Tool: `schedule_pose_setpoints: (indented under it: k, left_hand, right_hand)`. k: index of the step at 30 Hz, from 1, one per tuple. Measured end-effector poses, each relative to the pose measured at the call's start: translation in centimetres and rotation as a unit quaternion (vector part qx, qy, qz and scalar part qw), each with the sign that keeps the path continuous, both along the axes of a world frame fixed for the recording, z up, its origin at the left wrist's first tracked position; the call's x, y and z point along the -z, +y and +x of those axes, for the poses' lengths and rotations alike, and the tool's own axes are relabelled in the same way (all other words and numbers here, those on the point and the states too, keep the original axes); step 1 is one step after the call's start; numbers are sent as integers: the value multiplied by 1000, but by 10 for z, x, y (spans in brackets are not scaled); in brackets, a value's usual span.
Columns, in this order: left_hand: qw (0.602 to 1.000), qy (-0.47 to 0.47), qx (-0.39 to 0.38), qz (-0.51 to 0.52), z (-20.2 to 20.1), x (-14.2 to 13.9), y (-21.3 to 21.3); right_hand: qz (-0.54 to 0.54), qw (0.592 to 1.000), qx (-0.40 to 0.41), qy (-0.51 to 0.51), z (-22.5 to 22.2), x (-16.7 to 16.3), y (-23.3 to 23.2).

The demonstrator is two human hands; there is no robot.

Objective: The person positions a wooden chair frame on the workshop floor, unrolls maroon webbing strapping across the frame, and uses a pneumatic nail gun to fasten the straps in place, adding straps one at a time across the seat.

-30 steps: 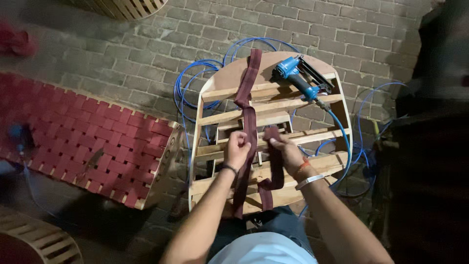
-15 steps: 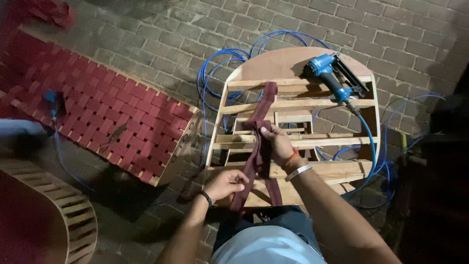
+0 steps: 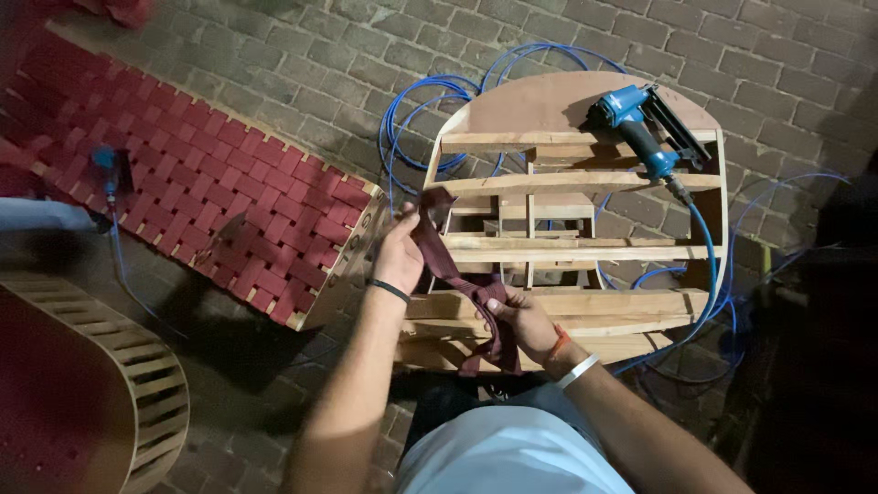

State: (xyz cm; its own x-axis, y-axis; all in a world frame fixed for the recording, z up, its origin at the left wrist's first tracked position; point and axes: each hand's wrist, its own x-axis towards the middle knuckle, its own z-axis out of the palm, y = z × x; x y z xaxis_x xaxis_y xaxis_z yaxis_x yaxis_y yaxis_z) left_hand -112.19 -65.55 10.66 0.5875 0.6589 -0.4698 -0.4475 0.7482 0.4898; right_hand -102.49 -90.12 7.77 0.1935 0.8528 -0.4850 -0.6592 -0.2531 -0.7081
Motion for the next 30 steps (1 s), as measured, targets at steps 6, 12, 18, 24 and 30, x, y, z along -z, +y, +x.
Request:
schedule_pose_setpoints:
  k: [6, 12, 18, 24, 30]
  left_hand:
    - [863, 325, -72, 380, -4, -22, 33]
    - [792, 437, 81, 418, -30, -31, 67]
    - [800, 334, 310, 389, -62, -15, 57]
    - [599, 467, 433, 486, -93, -28, 92]
    - [828, 322, 372, 268, -80, -40, 111]
  right_hand:
    - [72, 996, 7, -46, 4, -4, 1]
    - [56, 984, 32, -168, 18, -19, 4]
    - [-6, 990, 139, 3, 22, -23, -6]
    - [-49, 990, 112, -68, 33, -6, -17]
    - [-109, 976, -44, -184, 27, 16, -13]
